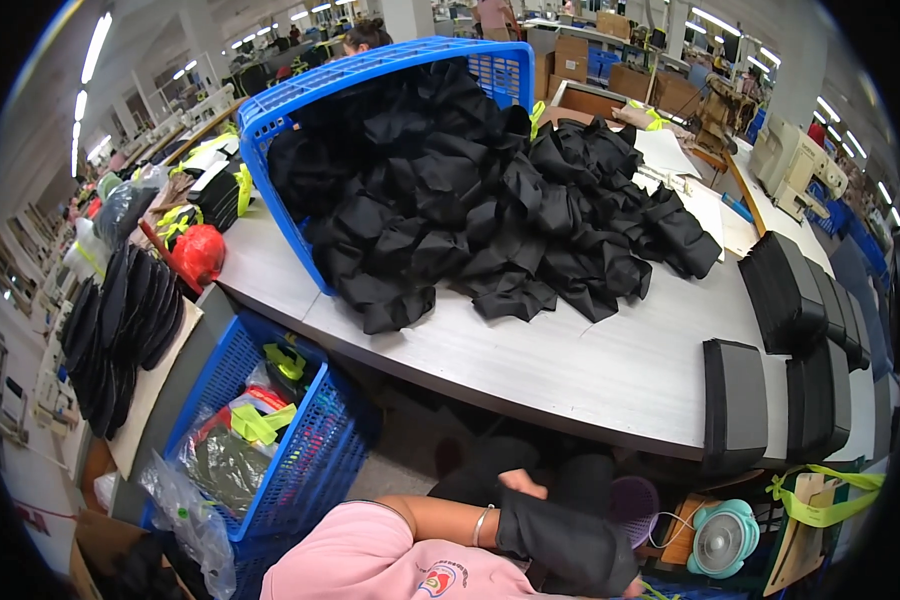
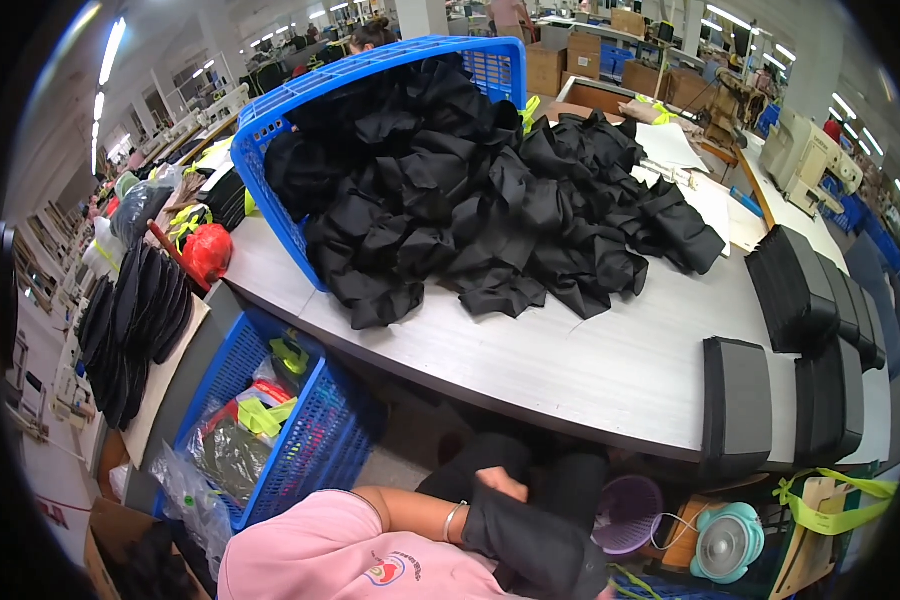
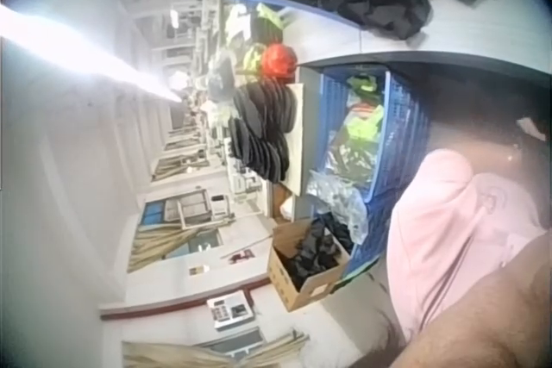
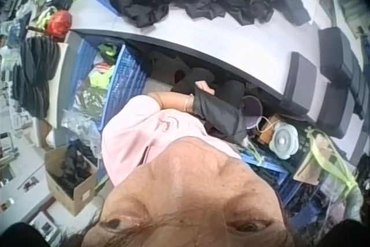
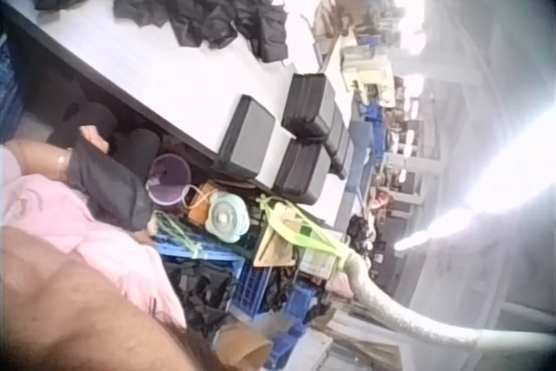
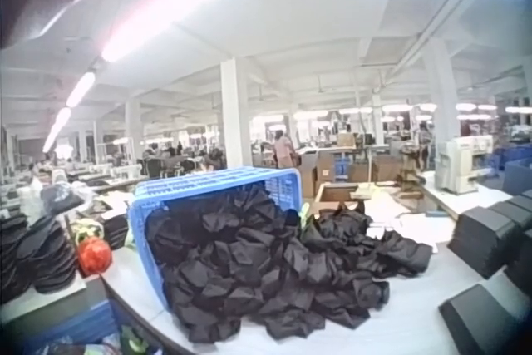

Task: Assembling and inspecting black fabric components at a workstation.

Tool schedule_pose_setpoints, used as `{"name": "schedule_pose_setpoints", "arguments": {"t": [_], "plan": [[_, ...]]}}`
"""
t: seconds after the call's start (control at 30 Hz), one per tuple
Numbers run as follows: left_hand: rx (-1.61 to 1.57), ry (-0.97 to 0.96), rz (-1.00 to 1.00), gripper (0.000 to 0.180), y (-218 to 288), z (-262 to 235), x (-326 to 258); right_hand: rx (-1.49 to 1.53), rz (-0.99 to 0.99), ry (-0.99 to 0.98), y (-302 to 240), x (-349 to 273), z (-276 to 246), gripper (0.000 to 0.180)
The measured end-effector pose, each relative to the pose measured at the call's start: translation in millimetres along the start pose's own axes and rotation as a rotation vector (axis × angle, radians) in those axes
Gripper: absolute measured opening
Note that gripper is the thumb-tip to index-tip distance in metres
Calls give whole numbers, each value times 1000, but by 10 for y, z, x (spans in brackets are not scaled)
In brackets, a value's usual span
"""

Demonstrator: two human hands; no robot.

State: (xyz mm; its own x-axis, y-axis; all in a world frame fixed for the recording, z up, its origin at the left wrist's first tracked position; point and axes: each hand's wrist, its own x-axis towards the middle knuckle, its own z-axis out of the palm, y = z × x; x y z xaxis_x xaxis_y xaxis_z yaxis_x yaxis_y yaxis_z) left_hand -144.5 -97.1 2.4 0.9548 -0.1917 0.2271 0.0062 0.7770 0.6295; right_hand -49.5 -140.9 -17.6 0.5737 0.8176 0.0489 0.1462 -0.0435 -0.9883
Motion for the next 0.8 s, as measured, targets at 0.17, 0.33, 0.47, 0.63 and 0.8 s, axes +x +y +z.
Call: {"name": "schedule_pose_setpoints", "arguments": {"t": [0.17, 0.33, 0.47, 0.63, 0.8], "plan": [[400, 189, 7, 34, 233, 125, -32, 61, 7, -186, -83, -242, 224, 31], [769, 369, 7, 34, 950, 42, -173, 666, 116, 178, 77, -68, -525, 49], [897, 408, -85, 33, 848, -159, 37, 252, -128, 20, -523, 30, -615, 54], [1155, 363, -183, 33, 731, -202, 255, 7, 64, 179, -518, 29, -434, 16], [1555, 429, -170, 32, 743, -179, 441, 211, 115, 398, -421, -106, -579, 12]]}}
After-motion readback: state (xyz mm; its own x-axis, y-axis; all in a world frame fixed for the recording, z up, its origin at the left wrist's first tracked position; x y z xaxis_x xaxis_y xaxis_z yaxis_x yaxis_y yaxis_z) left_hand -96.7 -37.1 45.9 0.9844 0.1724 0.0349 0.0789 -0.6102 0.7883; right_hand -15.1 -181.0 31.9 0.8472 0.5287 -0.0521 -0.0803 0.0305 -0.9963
